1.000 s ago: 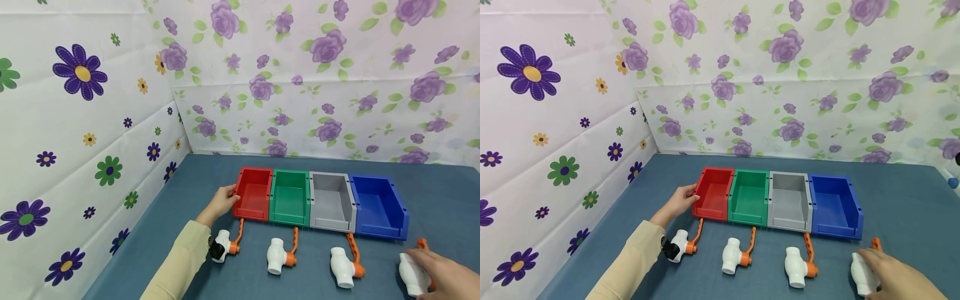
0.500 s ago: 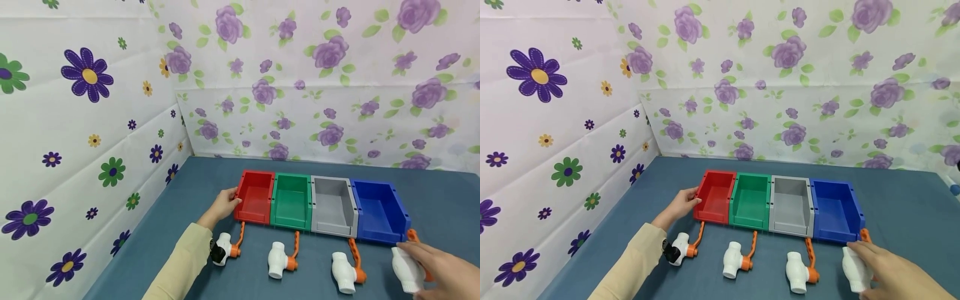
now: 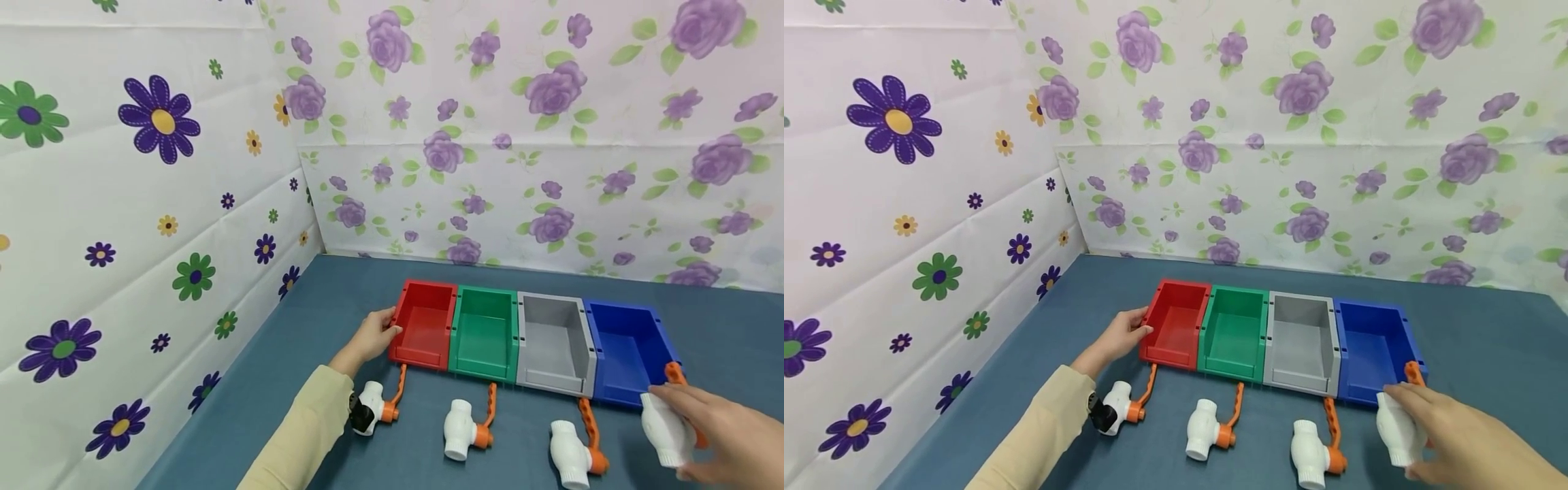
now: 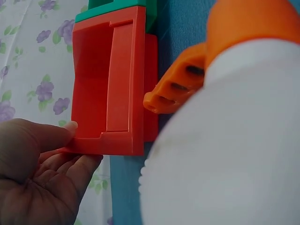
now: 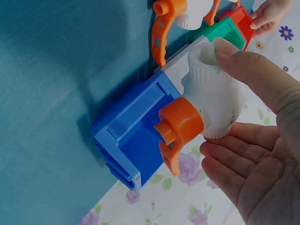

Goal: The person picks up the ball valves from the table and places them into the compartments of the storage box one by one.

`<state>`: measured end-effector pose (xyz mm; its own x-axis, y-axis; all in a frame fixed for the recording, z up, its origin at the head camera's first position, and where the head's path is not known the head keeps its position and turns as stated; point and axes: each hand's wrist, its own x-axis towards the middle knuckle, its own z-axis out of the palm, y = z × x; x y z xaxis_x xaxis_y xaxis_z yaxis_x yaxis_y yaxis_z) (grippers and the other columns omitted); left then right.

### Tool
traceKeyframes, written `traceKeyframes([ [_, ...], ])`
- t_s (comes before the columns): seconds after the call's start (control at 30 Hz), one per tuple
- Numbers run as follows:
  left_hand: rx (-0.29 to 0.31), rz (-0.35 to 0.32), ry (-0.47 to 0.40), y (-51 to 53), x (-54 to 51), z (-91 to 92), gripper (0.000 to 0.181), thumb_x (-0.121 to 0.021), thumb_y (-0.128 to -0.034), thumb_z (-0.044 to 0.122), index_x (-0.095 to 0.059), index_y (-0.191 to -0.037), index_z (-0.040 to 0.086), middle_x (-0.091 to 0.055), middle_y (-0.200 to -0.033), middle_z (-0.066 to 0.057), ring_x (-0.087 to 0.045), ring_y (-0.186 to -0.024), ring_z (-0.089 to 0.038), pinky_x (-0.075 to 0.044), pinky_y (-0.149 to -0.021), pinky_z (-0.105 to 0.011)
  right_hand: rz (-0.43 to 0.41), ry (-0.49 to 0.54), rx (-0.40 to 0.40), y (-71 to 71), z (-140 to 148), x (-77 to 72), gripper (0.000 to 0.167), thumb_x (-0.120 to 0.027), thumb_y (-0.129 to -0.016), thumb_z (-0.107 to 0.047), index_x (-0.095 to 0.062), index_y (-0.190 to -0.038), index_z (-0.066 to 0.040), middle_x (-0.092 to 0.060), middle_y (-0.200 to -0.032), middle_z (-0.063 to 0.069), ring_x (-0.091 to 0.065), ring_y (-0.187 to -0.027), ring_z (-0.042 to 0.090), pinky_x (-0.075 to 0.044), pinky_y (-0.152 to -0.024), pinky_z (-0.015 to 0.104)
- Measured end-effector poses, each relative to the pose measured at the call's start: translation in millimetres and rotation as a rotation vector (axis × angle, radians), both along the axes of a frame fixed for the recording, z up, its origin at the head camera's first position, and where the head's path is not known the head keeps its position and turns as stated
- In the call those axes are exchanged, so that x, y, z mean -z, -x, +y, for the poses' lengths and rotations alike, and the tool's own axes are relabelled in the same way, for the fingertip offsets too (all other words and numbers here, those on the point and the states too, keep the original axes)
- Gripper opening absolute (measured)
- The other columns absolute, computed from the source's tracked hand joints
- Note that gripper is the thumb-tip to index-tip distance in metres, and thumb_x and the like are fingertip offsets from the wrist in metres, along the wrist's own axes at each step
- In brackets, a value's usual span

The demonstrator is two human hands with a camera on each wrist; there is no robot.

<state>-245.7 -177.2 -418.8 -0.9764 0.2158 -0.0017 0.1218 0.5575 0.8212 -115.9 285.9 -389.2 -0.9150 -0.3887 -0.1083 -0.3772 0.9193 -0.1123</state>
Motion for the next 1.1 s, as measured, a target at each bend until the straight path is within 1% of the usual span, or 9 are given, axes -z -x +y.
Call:
traceKeyframes([
  [0.1,0.005,0.004,0.002,-0.7,-1.9,0.5,0.051,-0.050,-0.0959,0.000,-0.031,-0.142,-0.011,-0.048,-0.137,-0.028,-0.055,-0.120,-0.035,-0.050,-0.092,-0.042,0.059,-0.020,0.002,2.7,-3.0,-4.9,0.097,-0.091,-0.047,-0.040,-0.054,-0.124,0.005,-0.059,-0.115,0.025,-0.063,-0.092,0.036,-0.055,-0.069,0.050],
  [0.17,0.001,0.009,0.000,-1.0,-2.2,0.0,0.051,-0.050,-0.0957,0.000,-0.032,-0.142,-0.012,-0.048,-0.136,-0.028,-0.056,-0.119,-0.036,-0.051,-0.091,-0.043,0.081,-0.031,0.009,5.5,-6.0,-8.1,0.097,-0.092,-0.046,-0.039,-0.054,-0.123,0.005,-0.059,-0.115,0.026,-0.063,-0.091,0.036,-0.055,-0.069,0.051],
  [0.27,-0.007,0.012,0.000,-1.2,-1.7,-0.9,0.051,-0.051,-0.0952,-0.001,-0.032,-0.141,-0.012,-0.050,-0.135,-0.029,-0.057,-0.117,-0.036,-0.051,-0.090,-0.043,0.083,-0.052,0.021,10.0,-9.3,-11.8,0.097,-0.092,-0.046,-0.039,-0.054,-0.124,0.005,-0.059,-0.115,0.027,-0.062,-0.089,0.035,-0.055,-0.068,0.050],
  [0.37,0.006,0.005,0.000,-1.0,-0.5,-1.2,0.051,-0.051,-0.0952,-0.001,-0.032,-0.141,-0.012,-0.050,-0.134,-0.029,-0.057,-0.117,-0.036,-0.051,-0.090,-0.043,0.073,-0.064,0.020,13.2,-9.9,-14.5,0.097,-0.091,-0.046,-0.040,-0.053,-0.124,0.005,-0.059,-0.114,0.028,-0.062,-0.088,0.035,-0.055,-0.067,0.050],
  [0.47,0.023,-0.002,-0.007,-0.8,0.2,-1.4,0.051,-0.051,-0.0956,0.000,-0.031,-0.142,-0.012,-0.050,-0.134,-0.029,-0.057,-0.116,-0.036,-0.052,-0.090,-0.042,0.094,-0.071,0.008,16.9,-9.3,-18.0,0.097,-0.092,-0.045,-0.040,-0.054,-0.123,0.005,-0.059,-0.113,0.027,-0.062,-0.088,0.036,-0.055,-0.066,0.049],
  [0.67,0.015,0.006,-0.001,-1.2,-1.9,-2.1,0.051,-0.051,-0.0954,-0.001,-0.033,-0.141,-0.012,-0.053,-0.131,-0.029,-0.059,-0.113,-0.035,-0.053,-0.088,-0.041,0.125,-0.082,-0.003,28.4,-11.3,-24.8,0.099,-0.092,-0.045,-0.038,-0.053,-0.124,0.006,-0.057,-0.116,0.032,-0.062,-0.091,0.041,-0.055,-0.063,0.047],
  [0.73,0.021,0.002,-0.004,-1.4,-2.5,-1.6,0.050,-0.051,-0.0952,-0.001,-0.033,-0.141,-0.012,-0.052,-0.131,-0.030,-0.059,-0.113,-0.036,-0.053,-0.088,-0.041,0.119,-0.092,0.003,31.6,-11.9,-26.1,0.099,-0.092,-0.045,-0.039,-0.052,-0.124,0.007,-0.056,-0.116,0.033,-0.062,-0.091,0.042,-0.055,-0.063,0.048],
  [0.9,0.028,-0.008,-0.008,-1.5,-1.6,-0.8,0.050,-0.051,-0.0955,-0.001,-0.033,-0.141,-0.011,-0.051,-0.132,-0.030,-0.059,-0.114,-0.036,-0.053,-0.088,-0.041,0.116,-0.089,0.013,37.7,-12.6,-27.3,0.100,-0.091,-0.047,-0.039,-0.051,-0.126,0.007,-0.055,-0.117,0.035,-0.062,-0.087,0.039,-0.055,-0.063,0.048],
  [1.1,0.032,-0.008,0.003,1.0,-0.9,-2.4,0.050,-0.051,-0.0954,0.000,-0.034,-0.141,-0.011,-0.050,-0.134,-0.029,-0.058,-0.116,-0.036,-0.053,-0.089,-0.041,0.151,-0.058,0.004,43.6,-14.8,-26.1,0.096,-0.092,-0.048,-0.036,-0.052,-0.125,0.007,-0.056,-0.118,0.033,-0.062,-0.090,0.039,-0.055,-0.064,0.047],
])
